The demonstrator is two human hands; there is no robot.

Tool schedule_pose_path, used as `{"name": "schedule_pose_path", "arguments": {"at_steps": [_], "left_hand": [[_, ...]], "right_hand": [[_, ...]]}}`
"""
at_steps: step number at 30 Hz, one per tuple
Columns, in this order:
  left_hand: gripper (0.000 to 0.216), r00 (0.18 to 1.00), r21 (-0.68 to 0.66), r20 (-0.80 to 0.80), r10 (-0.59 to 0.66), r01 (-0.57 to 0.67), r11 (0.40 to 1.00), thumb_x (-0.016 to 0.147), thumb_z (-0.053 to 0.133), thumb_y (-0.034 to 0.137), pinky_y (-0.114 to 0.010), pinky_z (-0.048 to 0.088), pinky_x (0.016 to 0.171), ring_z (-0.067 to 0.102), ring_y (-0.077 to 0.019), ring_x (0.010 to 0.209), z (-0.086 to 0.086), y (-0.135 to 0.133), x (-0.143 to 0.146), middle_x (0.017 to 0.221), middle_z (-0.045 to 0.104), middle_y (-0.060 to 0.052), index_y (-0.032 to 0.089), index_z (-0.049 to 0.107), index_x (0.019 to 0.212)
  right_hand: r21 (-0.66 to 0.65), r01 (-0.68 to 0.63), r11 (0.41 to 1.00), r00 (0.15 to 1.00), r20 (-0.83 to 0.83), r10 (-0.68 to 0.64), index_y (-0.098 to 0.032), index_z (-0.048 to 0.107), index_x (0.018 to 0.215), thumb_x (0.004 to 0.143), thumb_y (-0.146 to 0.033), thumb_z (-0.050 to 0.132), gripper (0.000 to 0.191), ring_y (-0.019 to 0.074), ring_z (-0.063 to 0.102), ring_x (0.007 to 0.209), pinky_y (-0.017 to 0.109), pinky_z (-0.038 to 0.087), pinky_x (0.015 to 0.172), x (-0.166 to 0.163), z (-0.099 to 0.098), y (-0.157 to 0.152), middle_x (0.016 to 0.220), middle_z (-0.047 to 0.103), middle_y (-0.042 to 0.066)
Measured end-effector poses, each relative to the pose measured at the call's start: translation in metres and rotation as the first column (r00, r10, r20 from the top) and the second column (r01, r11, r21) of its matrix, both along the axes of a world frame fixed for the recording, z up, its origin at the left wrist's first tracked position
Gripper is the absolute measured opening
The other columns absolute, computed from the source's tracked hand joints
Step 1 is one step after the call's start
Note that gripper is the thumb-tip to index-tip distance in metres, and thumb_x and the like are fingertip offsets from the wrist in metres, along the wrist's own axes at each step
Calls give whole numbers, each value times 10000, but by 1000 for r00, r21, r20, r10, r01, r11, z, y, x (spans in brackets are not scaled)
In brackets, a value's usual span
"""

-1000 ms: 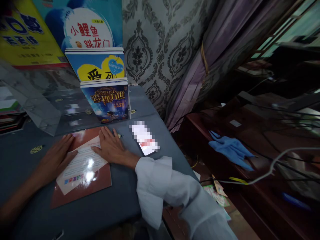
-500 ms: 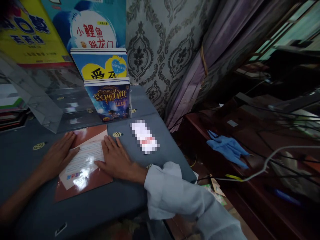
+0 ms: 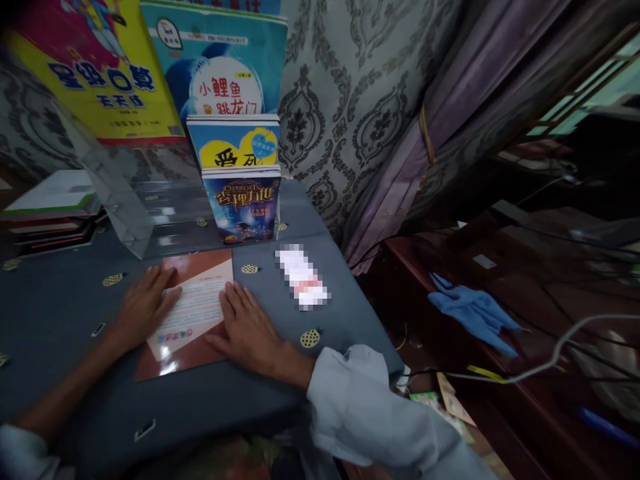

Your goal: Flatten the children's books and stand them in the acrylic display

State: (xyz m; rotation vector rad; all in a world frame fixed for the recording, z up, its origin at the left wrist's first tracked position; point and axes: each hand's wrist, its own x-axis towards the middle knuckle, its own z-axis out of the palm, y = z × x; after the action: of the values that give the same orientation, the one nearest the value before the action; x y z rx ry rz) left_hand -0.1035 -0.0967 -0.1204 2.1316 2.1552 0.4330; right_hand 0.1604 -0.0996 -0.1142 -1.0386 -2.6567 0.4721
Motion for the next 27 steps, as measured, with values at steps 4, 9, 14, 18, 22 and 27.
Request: {"name": "schedule_pose_path", "arguments": {"at_steps": [4, 9, 14, 18, 22, 27], "left_hand": [[708, 984, -18, 178, 19, -16, 1000, 949, 311, 587, -517, 313, 1186, 353, -350, 1481, 12, -2, -1, 1547, 464, -166, 120, 480, 1454], [670, 946, 18, 323, 19, -26, 1000, 931, 354, 607, -491, 467, 1073, 573, -343, 1288, 19, -2, -9, 1379, 635, -105, 174, 544, 1405], [710, 978, 55, 210, -16, 4, 999, 917, 338, 581, -512, 393, 1145, 470, -358, 1394, 8, -2, -8, 1465, 544, -180, 98, 531, 1401], [703, 994, 42, 104, -23, 18, 999, 943, 298, 544, -521, 325, 1185, 379, -356, 1463, 1, -5, -5, 1541, 451, -201, 84, 486, 1440], [691, 997, 61, 78, -23, 19, 998, 961, 267, 538, -547, 310, 1186, 365, -365, 1468, -4, -6, -3, 1543, 450, -197, 106, 461, 1463], [649, 996, 92, 73, -47, 40, 995, 980, 288, 523, -569, 299, 1188, 368, -374, 1467, -8, -6, -4, 1521, 483, -187, 127, 461, 1465]], "right_hand": [[-8, -6, 1000, 1000, 9, 6, 51, 304, 1527, 984, -583, 499, 857, 352, 159, 1550, 520, 244, 1261, 0, 0, 1, 1616, 271, 291], [-22, -10, 1000, 1000, -1, 10, -17, 324, 1537, 978, -588, 514, 821, 318, 158, 1556, 517, 226, 1263, 1, 3, 2, 1626, 276, 257], [-38, 25, 999, 999, -23, -26, -61, 380, 1517, 1000, -537, 512, 715, 288, 246, 1536, 525, 179, 1262, 10, 8, 13, 1600, 361, 231], [-16, 149, 989, 988, -45, -150, -93, 430, 1493, 1026, -486, 473, 612, 290, 284, 1523, 554, 206, 1243, 23, 11, 28, 1585, 398, 214], [21, 224, 974, 973, -57, -222, -119, 433, 1499, 1026, -495, 459, 605, 299, 319, 1509, 551, 259, 1224, 37, 8, 42, 1585, 398, 212], [52, 224, 973, 974, -46, -222, -114, 465, 1477, 1022, -517, 457, 608, 297, 332, 1503, 539, 258, 1228, 48, 4, 55, 1583, 402, 212]]}}
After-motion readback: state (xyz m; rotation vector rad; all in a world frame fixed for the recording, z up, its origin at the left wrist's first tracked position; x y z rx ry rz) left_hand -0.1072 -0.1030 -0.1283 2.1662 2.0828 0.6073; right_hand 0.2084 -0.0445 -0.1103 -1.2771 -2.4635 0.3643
